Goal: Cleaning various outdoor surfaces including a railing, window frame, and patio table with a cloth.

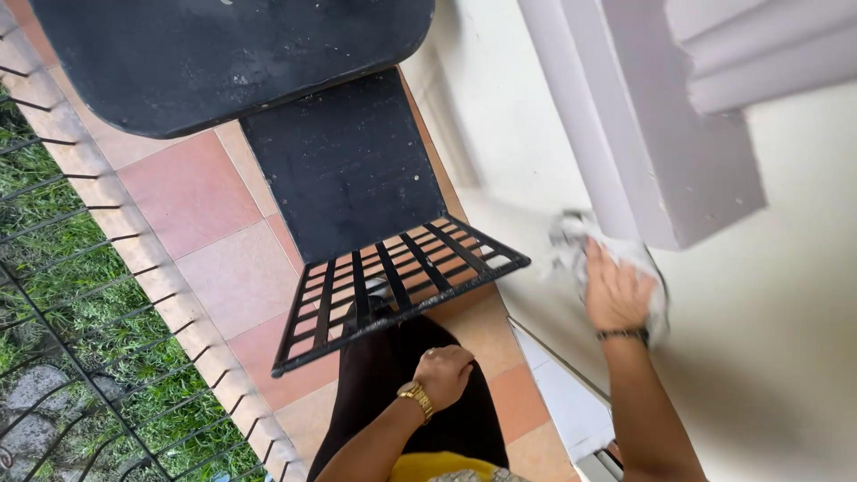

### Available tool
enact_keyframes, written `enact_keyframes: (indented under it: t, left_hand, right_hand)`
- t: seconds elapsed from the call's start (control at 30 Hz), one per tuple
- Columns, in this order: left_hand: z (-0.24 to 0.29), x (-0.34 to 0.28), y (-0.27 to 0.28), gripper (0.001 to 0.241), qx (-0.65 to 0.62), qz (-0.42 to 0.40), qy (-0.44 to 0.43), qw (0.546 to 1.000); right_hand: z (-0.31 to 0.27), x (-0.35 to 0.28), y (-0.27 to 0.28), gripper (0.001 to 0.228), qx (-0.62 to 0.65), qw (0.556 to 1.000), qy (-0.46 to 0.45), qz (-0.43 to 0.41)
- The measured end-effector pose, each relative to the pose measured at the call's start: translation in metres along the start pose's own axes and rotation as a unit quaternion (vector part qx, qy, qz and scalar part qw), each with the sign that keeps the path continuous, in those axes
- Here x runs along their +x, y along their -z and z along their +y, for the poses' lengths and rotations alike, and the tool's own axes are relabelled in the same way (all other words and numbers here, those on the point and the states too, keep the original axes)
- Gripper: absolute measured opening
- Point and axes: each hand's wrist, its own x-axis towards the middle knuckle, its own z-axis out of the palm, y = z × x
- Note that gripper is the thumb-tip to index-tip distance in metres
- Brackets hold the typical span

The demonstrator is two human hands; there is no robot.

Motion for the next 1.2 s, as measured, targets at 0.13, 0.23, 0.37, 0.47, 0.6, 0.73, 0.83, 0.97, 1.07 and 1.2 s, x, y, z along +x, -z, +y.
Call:
enact_keyframes:
  t: [0.13,0.23,0.37,0.47,0.6,0.73,0.83,0.97,1.07,1.2]
  left_hand:
    - [-0.047,-0.017,-0.035,0.018,-0.001,0.071,0.088,0.994]
    - [-0.067,-0.014,-0.058,0.021,-0.025,0.077,0.188,0.979]
    - [-0.063,-0.016,-0.081,0.027,-0.067,0.025,0.267,0.961]
    - [-0.058,-0.022,-0.099,0.025,-0.082,0.055,0.242,0.965]
    - [-0.053,-0.027,-0.116,0.022,-0.074,0.119,0.194,0.971]
    - [-0.036,-0.025,-0.108,0.022,-0.077,0.133,0.196,0.968]
    - [-0.026,-0.021,-0.110,0.022,-0.091,0.136,0.191,0.968]
    - [-0.028,-0.025,-0.113,0.022,-0.113,0.121,0.175,0.971]
    - [-0.051,-0.035,-0.128,0.020,-0.095,0.140,0.204,0.964]
    - [-0.079,-0.033,-0.139,0.021,-0.087,0.170,0.215,0.958]
  right_hand:
    - [-0.066,0.095,-0.060,0.057,0.133,0.988,-0.007,-0.083]
    - [-0.109,0.150,-0.125,0.056,0.109,0.992,0.050,-0.036]
    - [-0.147,0.129,-0.164,0.063,-0.003,0.951,0.248,-0.183]
    - [-0.184,0.005,-0.224,0.056,-0.482,0.684,0.523,-0.163]
    - [-0.148,-0.249,-0.245,0.053,0.087,0.827,0.361,-0.422]
    - [-0.050,-0.410,-0.177,0.071,0.122,0.815,0.266,-0.500]
    - [-0.001,-0.388,-0.106,0.073,0.131,0.839,0.205,-0.487]
    - [-0.032,-0.286,-0.101,0.101,0.113,0.879,0.158,-0.435]
    - [-0.086,-0.144,-0.116,0.093,0.142,0.920,0.108,-0.350]
    - [-0.165,0.015,-0.186,0.065,0.119,0.951,0.133,-0.254]
